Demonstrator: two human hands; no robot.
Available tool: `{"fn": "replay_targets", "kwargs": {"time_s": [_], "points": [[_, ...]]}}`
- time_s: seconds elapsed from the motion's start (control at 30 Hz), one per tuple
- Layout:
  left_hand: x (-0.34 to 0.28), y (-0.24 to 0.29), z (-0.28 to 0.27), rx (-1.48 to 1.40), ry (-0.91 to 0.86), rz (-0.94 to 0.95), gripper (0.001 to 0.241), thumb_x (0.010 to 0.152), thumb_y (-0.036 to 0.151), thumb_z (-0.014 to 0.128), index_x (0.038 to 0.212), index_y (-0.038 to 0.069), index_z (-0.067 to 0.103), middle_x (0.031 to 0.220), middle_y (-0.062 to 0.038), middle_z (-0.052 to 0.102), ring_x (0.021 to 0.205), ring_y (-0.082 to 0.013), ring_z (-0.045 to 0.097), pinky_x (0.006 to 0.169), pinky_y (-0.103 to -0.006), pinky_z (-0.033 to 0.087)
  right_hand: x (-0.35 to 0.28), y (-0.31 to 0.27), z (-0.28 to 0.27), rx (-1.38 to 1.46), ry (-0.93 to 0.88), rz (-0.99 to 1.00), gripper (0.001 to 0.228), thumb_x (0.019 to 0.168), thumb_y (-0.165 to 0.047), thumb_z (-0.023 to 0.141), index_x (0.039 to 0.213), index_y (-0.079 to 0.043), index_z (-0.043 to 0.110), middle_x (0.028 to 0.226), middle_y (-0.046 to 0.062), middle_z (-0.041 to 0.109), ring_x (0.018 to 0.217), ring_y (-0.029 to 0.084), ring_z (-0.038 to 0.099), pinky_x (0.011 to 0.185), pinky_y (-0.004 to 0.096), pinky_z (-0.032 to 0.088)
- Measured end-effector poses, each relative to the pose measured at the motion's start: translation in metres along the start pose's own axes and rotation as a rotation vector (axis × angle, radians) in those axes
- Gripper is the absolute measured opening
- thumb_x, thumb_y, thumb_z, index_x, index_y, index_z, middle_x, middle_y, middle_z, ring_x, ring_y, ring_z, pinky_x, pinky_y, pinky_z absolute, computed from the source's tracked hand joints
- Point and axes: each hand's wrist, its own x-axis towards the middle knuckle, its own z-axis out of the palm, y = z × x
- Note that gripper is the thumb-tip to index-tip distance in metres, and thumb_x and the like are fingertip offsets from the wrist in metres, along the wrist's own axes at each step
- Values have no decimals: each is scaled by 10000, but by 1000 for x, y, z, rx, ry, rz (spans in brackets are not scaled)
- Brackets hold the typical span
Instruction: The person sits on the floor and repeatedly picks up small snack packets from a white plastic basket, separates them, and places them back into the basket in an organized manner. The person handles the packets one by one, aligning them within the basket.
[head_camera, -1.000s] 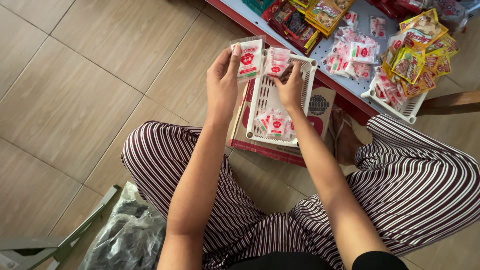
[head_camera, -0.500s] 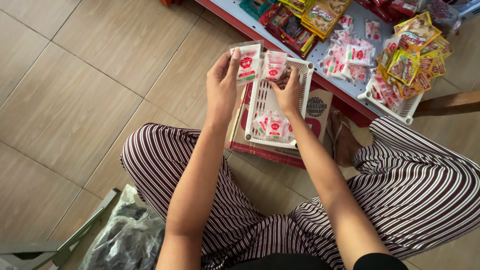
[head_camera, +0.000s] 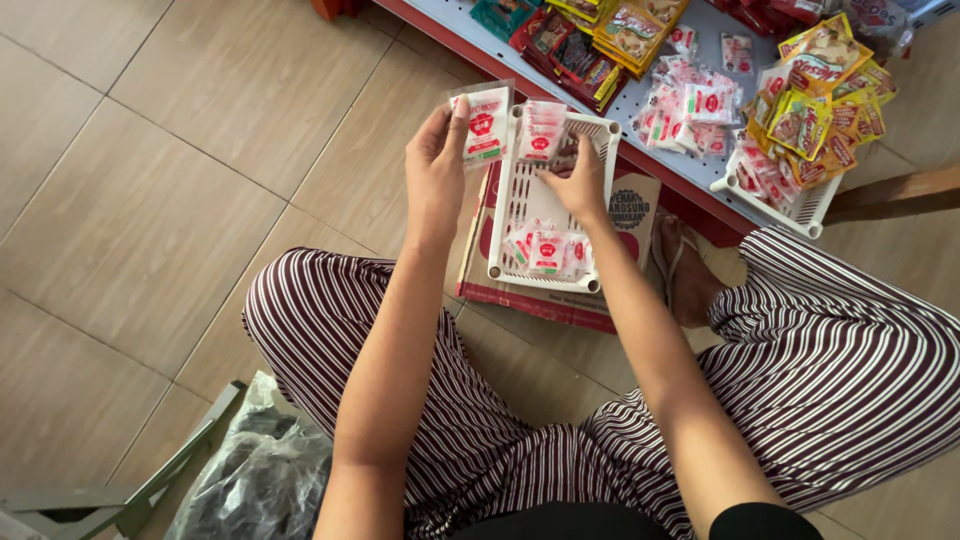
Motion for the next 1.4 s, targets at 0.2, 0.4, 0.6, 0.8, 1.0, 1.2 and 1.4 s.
{"fn": "replay_targets", "kwargs": {"time_s": [0.2,0.4,0.6,0.8,1.0,1.2,1.4], "points": [[0,-2,1,-32,-5,-14,319,1081,275,591,1118,-15,717,965,11,705,875,-44,606,808,-235,512,21,-80,-54,43,57,18,394,955,-226,840,1260,-45,670,1200,59,706,936,120,694,775,283,610],[-2,-2,9,-29,-115,-23,337,1077,284,592,1169,-12,723,956,3,722,835,-56,615,743,-250,504,-5,-174,-88,400,-308,14,243,974,-166,745,1184,-47,725,1083,-10,750,943,54,680,847,211,573],[-5,-1,16,-41,-200,-41,391,1060,357,571,1265,40,675,1108,-9,722,988,-93,662,849,-290,562,-7,-174,-90,430,-286,-19,157,958,-115,773,1092,-40,740,991,21,765,892,61,716,818,207,590],[4,-7,4,104,-8,-174,555,1039,528,446,1217,86,731,1142,18,734,991,-118,659,887,-314,530,9,-87,-73,163,-145,167,128,963,-194,754,1021,-81,740,893,25,771,743,83,695,693,234,581],[4,-17,5,22,-59,-169,549,1078,505,450,1180,50,741,1096,-32,749,924,-113,650,828,-274,489,-5,1,-22,214,-134,240,92,936,-155,764,1000,-92,742,915,6,780,797,71,721,751,226,602],[2,-14,3,-13,-52,-212,543,1068,500,450,1195,50,726,1104,-42,751,920,-116,674,851,-275,517,-17,19,11,98,80,190,167,928,-169,832,972,-50,724,866,48,762,763,110,690,717,261,560],[3,-17,7,-16,-80,-206,547,1074,499,444,1189,44,723,1103,-53,755,915,-118,671,842,-277,523,-26,3,17,-44,155,118,358,783,-199,924,979,-29,676,863,27,747,740,91,719,696,253,592]]}}
